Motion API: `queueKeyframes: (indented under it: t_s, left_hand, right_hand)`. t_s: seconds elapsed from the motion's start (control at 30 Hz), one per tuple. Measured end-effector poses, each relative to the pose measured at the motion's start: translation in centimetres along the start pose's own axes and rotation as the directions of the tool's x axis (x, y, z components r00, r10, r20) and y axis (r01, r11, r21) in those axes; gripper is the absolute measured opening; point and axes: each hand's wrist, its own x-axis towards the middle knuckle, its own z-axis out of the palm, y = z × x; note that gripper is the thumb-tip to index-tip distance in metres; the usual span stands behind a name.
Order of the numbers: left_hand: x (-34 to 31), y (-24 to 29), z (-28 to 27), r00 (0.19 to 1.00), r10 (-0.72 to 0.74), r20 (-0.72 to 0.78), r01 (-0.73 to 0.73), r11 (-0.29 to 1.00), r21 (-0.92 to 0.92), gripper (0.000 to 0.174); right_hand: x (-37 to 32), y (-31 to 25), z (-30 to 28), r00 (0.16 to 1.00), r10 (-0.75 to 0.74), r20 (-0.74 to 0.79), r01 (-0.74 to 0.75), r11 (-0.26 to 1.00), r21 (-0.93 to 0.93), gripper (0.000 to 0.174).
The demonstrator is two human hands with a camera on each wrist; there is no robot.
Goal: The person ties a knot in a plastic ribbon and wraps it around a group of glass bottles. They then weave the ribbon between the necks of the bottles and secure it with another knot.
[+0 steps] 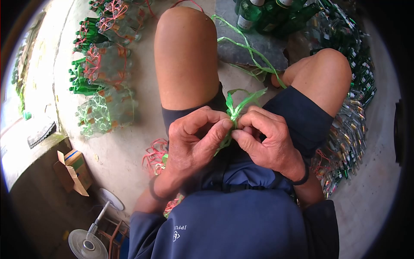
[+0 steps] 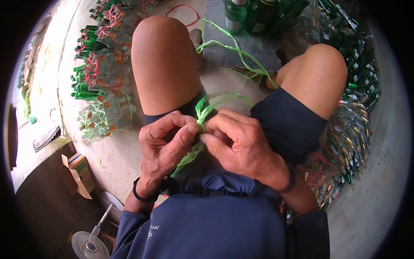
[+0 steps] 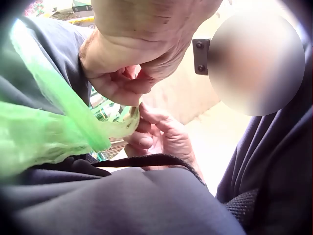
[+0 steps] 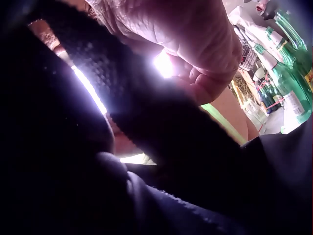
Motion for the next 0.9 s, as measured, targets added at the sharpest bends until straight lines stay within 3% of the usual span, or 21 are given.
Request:
queueKeyframes:
  t_s: [0.2,0.27,0.33,0.6,0.67,0.9]
  left_hand:
    - [0.1,-0.5,-0.2,0.997,0.073,0.027,-0.074,0.997,0.032,0.012]
    - [0.1,0.0,-0.3,0.999,0.012,0.037,-0.014,0.999,0.044,0.013]
    - [0.2,0.5,-0.5,0.999,-0.028,0.040,0.027,0.999,0.034,0.012]
    - [0.4,1.0,-0.8,0.987,-0.124,0.102,0.122,0.992,0.020,0.020]
    - [0.5,1.7,-1.0,0.949,-0.266,0.169,0.286,0.952,-0.106,0.018]
    - [0.7,1.3,-1.6,0.953,-0.263,0.149,0.291,0.932,-0.216,0.028]
  right_hand:
    - [0.2,-0.4,-1.2,0.996,0.078,0.037,-0.080,0.994,0.072,0.008]
    - [0.2,-0.4,-1.6,0.997,0.072,0.040,-0.075,0.993,0.088,0.006]
    - [0.2,-0.4,-1.8,0.970,0.242,0.020,-0.241,0.944,0.227,0.006]
    - [0.1,-0.2,-1.4,0.949,0.304,0.084,-0.303,0.804,0.512,0.012]
    - [0.3,-1.1,-2.1,0.871,0.447,0.201,-0.480,0.694,0.537,0.014]
    - [0.3,-0.6,-2.4,0.927,0.359,0.106,-0.371,0.843,0.389,0.020]
